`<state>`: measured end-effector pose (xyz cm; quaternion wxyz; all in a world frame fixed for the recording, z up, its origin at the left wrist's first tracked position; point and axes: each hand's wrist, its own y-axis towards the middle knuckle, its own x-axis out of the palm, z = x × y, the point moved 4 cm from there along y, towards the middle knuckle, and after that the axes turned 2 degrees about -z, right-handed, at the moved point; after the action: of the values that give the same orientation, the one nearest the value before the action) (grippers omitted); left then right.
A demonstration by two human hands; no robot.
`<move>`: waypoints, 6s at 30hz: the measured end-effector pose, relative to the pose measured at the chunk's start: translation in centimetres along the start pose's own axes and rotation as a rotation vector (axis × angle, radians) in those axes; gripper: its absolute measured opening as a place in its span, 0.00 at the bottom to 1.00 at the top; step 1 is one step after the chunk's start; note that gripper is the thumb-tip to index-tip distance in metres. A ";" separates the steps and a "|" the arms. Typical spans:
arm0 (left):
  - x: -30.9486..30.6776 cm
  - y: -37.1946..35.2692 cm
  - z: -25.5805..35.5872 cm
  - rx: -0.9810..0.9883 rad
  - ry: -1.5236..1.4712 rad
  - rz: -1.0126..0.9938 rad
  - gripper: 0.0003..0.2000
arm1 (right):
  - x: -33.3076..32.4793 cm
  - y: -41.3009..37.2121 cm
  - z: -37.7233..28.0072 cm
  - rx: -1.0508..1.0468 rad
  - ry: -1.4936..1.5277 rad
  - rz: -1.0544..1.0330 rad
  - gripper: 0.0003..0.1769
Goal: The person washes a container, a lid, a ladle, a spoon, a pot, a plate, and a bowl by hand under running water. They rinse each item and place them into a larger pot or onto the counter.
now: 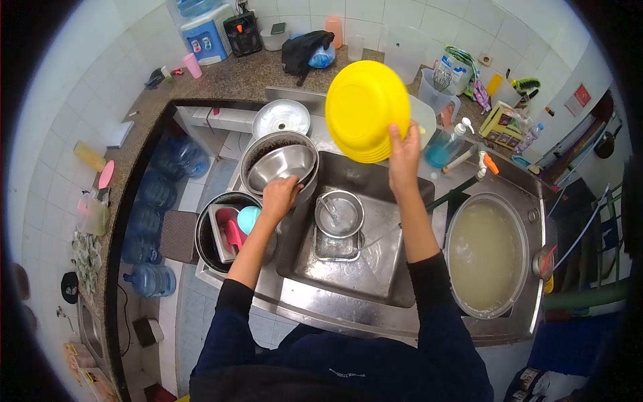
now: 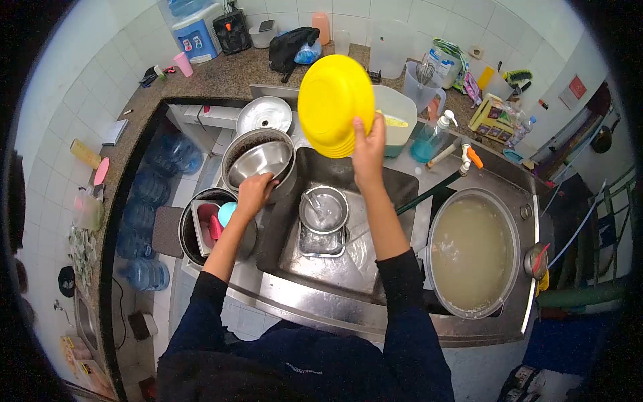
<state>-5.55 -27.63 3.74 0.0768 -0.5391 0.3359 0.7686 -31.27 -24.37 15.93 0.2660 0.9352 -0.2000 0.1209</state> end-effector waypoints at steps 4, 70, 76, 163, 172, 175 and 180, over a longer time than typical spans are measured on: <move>0.6 -1.0 0.6 0.055 0.046 -0.033 0.10 | 3.2 -0.8 4.1 -0.069 -0.251 -0.074 0.10; 39.0 -11.8 19.3 -1.207 -1.647 -0.670 0.25 | -19.7 -22.9 -6.7 0.677 -0.472 0.137 0.12; 36.0 -12.1 17.6 -1.663 -1.893 -0.275 0.31 | -22.5 -22.8 -8.9 0.480 -0.348 0.327 0.12; 30.9 -7.8 19.5 -0.570 -0.914 -0.556 0.20 | -18.0 -14.9 8.3 0.524 -0.687 -0.581 0.11; 23.8 -9.8 15.2 -0.883 -1.100 -0.496 0.19 | -14.0 17.0 20.3 0.024 -1.251 -0.777 0.17; 19.5 -9.3 14.6 -1.133 -1.479 -0.373 0.23 | -11.9 16.4 22.6 0.480 -1.543 -0.771 0.22; 17.5 -8.7 13.1 -1.281 -1.683 -0.419 0.29 | -11.9 19.2 18.5 0.007 -1.601 -0.801 0.22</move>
<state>-18.64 -17.40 -12.89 0.1167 0.1760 -0.3886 0.8969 -48.10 -45.67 5.26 0.0659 0.7398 0.0163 -0.6694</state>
